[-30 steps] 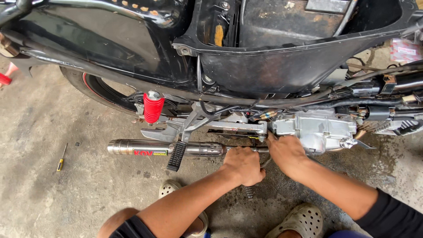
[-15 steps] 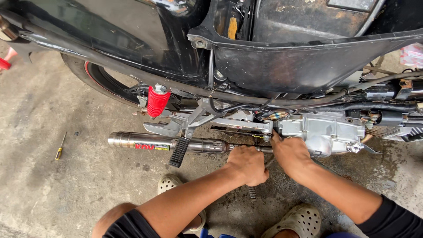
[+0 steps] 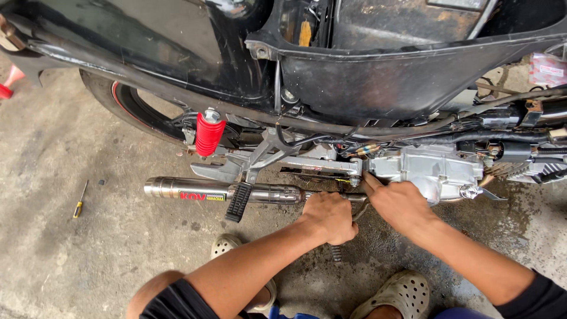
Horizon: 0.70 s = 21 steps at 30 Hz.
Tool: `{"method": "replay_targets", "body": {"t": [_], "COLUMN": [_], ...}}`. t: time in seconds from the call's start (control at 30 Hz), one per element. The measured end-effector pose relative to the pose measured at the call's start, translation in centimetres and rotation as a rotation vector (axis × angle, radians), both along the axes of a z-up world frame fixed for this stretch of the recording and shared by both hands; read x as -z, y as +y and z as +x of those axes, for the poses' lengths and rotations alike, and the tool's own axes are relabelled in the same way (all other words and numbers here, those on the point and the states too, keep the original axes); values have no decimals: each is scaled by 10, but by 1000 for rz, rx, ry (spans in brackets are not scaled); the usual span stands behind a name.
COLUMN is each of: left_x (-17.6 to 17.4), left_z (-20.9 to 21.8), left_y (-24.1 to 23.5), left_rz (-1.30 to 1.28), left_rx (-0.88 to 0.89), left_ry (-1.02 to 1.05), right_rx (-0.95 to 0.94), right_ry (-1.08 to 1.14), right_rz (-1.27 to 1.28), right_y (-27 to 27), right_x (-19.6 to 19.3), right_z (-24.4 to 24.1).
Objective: The person uses a wrench to tighten a bolt on the motorcycle's engine casing. They then use a screwdriver to adjust a component near the exhaust pipe.
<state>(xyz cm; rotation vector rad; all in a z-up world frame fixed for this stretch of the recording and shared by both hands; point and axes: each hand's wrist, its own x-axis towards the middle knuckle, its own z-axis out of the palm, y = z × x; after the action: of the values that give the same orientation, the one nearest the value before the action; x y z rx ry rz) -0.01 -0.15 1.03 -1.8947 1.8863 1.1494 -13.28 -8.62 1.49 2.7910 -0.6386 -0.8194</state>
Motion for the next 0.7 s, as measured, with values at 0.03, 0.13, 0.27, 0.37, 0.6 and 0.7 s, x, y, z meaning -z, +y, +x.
{"method": "replay_targets", "body": {"t": [0.03, 0.13, 0.27, 0.37, 0.6, 0.7], "left_x": [1, 7, 11, 11, 16, 24], "left_z": [2, 3, 0, 0, 0, 0], "left_y": [-2, 0, 0, -1, -2, 1], "left_rz": [-4, -21, -17, -13, -19, -33], "left_rx": [2, -14, -18, -16, -30, -19], "left_ry": [-2, -13, -1, -6, -11, -9], "right_rx": [2, -158, -410, -320, 352, 364], "right_ry": [-2, -208, -516, -504, -29, 23], "right_rz": [-4, -144, -290, -202, 322, 360], "right_y": [-5, -16, -24, -17, -12, -14], "right_x": [21, 77, 113, 92, 12, 35], "right_z": [-14, -54, -81, -74, -20, -9]}}
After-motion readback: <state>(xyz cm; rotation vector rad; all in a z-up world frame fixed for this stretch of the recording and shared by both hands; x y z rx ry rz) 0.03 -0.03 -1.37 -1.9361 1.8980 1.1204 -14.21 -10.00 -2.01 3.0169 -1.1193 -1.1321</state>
